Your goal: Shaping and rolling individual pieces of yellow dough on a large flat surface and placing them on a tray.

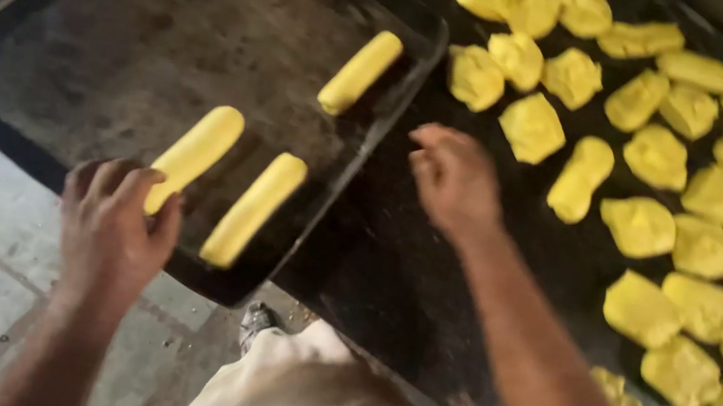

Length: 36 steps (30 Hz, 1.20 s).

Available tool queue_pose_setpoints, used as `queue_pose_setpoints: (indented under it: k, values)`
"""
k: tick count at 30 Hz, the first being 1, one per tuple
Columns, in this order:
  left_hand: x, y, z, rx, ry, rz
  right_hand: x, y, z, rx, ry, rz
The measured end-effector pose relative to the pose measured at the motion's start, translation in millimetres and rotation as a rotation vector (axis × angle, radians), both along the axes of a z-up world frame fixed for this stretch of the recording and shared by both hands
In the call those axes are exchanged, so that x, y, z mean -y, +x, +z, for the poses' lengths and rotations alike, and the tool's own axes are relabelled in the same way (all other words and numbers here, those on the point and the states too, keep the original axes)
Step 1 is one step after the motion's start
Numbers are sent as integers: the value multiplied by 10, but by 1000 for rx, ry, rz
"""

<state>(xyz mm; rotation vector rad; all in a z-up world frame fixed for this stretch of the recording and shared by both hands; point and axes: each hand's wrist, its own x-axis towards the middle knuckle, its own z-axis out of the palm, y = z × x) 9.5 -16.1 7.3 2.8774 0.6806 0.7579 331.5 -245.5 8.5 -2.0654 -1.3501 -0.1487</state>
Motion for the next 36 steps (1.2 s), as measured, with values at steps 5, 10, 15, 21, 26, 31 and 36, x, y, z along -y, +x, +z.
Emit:
queue_pose_setpoints:
  k: [5,10,15,21,26,31,36]
  values:
    - [981,503,390,378,-268,-405,1265,1247,-112,319,-246,-318]
    - [1656,933,-108,299,-353,-671,1500,1387,393,133,-347,-440]
    - [1858,1168,-440,226,-371,-629,1435,1345,456,-47,-426,-521]
    - [1906,1161,-519,195,-265,-584,1299,1838,183,73,-521,-369]
    - [1875,1205,-495,59,-250,-528,635,1859,179,-367,-349,-386]
    - [1858,1204,-552,111,-280,-520,481,1569,-379,76,-392,-457]
    - [1880,1153,-547,182,-311,-531,675,1655,69,-365,-367,-665]
